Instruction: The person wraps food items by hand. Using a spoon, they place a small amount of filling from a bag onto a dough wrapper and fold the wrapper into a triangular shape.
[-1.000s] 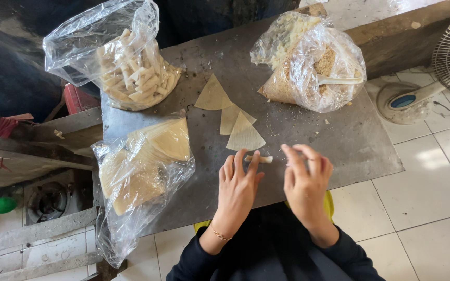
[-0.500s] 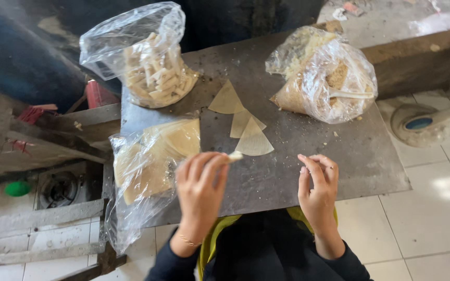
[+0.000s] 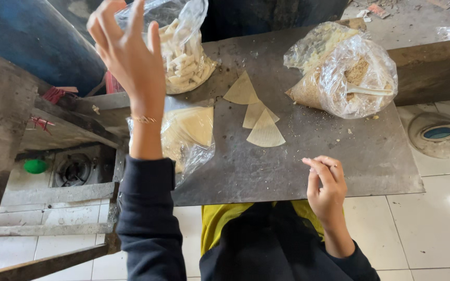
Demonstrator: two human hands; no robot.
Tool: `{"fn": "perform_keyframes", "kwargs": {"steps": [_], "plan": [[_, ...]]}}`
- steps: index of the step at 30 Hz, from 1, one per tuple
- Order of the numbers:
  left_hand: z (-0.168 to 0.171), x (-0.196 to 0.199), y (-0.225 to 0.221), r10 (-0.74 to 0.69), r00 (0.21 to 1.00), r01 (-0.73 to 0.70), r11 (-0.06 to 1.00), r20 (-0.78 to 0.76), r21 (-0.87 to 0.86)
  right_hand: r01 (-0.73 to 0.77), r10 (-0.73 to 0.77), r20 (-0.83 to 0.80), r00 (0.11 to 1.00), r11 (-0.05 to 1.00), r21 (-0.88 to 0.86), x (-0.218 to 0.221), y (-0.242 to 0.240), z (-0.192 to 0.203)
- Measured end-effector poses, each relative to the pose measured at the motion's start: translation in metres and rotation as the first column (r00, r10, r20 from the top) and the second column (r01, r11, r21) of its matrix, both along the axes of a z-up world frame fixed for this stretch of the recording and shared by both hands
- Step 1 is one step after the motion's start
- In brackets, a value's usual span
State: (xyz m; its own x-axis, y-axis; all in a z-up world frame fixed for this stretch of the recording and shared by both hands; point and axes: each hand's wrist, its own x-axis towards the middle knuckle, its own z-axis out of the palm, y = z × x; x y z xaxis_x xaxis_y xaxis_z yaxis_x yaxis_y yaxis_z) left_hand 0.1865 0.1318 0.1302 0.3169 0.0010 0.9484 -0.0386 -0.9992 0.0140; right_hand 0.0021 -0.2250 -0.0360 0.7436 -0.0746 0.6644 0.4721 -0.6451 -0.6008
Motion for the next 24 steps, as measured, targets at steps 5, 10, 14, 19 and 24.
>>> {"fn": "perform_keyframes", "kwargs": {"steps": [5, 10, 14, 19, 24], "plan": [[-0.054, -0.019, -0.053, -0.249, 0.963, 0.238, 0.966, -0.107, -0.103, -0.093, 0.099, -0.040, 0.994, 0.985, 0.143, 0.002, -0.012, -0.005], [-0.107, -0.062, -0.105, -0.533, 0.557, 0.628, 0.772, -0.637, -0.096, -0.039, 0.037, 0.046, 0.998, 0.998, 0.046, 0.011, -0.037, 0.011], [-0.134, -0.077, -0.116, -0.552, 0.391, 0.718, 0.684, -0.736, -0.132, 0.132, -0.132, -0.010, 0.991, 0.991, -0.034, 0.029, -0.060, 0.047], [-0.143, -0.075, -0.118, -0.511, 0.448, 0.719, 0.694, -0.733, -0.045, 0.321, -0.296, 0.124, 0.947, 0.855, -0.408, 0.063, -0.074, 0.086], [-0.124, -0.070, -0.100, -0.515, 0.625, 0.592, 0.803, -0.588, -0.074, 0.267, -0.313, -0.007, 0.950, 0.823, -0.502, 0.079, -0.080, 0.083]]}}
